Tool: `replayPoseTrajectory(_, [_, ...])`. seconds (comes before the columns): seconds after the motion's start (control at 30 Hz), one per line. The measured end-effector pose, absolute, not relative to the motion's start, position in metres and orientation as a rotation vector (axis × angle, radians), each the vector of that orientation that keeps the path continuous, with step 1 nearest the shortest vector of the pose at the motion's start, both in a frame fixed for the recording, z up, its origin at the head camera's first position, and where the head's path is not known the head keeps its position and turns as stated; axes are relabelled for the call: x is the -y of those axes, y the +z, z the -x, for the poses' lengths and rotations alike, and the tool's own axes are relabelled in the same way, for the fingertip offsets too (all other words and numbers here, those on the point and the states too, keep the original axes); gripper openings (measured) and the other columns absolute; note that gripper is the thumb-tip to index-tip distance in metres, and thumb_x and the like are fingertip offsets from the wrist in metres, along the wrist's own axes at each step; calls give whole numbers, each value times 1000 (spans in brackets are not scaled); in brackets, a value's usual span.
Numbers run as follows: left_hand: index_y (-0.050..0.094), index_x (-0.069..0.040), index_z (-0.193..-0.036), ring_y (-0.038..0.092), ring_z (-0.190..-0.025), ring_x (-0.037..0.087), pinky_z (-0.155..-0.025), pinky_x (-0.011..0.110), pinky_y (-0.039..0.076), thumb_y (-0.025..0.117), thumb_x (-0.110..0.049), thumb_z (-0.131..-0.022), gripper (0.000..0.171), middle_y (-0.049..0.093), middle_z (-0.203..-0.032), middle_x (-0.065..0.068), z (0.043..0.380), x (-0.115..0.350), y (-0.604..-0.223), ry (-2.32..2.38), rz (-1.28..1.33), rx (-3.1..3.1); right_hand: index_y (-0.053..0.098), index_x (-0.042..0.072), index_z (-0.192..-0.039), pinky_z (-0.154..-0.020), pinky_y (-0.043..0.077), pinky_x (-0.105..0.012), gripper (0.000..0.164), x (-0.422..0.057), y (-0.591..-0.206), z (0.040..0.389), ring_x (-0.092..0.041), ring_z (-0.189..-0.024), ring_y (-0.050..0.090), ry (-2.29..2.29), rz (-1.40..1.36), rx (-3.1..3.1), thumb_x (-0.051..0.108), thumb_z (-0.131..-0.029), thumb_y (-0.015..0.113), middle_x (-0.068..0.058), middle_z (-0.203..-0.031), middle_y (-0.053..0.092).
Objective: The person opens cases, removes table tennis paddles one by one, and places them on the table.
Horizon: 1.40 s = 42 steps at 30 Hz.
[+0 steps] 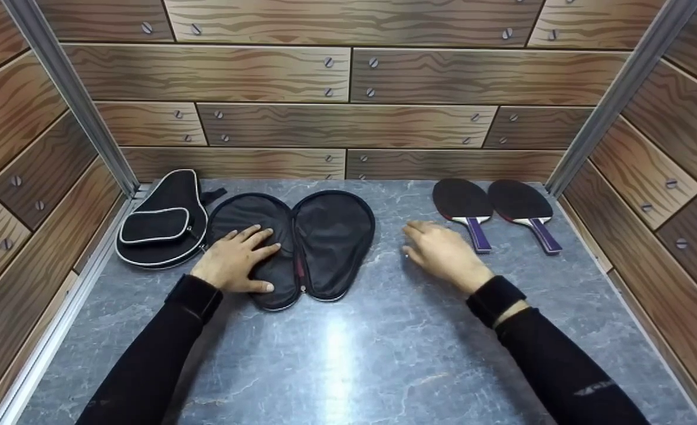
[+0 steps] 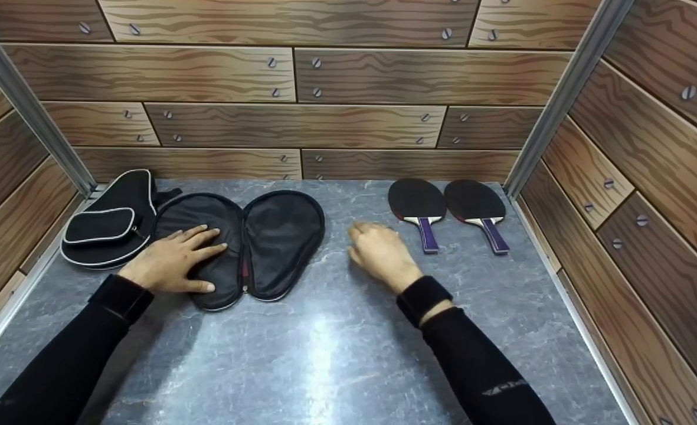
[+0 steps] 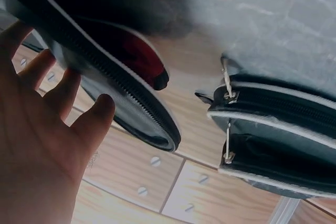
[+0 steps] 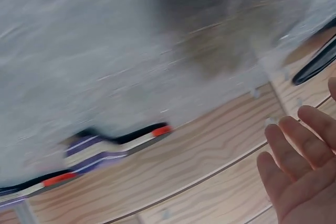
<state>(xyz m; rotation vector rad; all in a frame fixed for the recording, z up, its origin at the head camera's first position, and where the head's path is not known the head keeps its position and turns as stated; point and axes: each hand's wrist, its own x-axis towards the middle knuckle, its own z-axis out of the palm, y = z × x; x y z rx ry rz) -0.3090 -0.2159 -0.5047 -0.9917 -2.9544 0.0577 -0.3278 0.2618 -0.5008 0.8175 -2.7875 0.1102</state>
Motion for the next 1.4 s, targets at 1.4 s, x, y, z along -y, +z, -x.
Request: replayPoseTrajectory(1.4, [60, -8, -166, 68, -145, 61, -107, 77, 65, 78, -47, -108, 72, 63, -165, 32, 387, 246, -464, 53, 349, 3145, 79, 3, -146, -119, 67, -49, 43, -163, -532, 284, -35, -140, 79, -16, -1300, 2655, 33, -114, 77, -17, -150, 81])
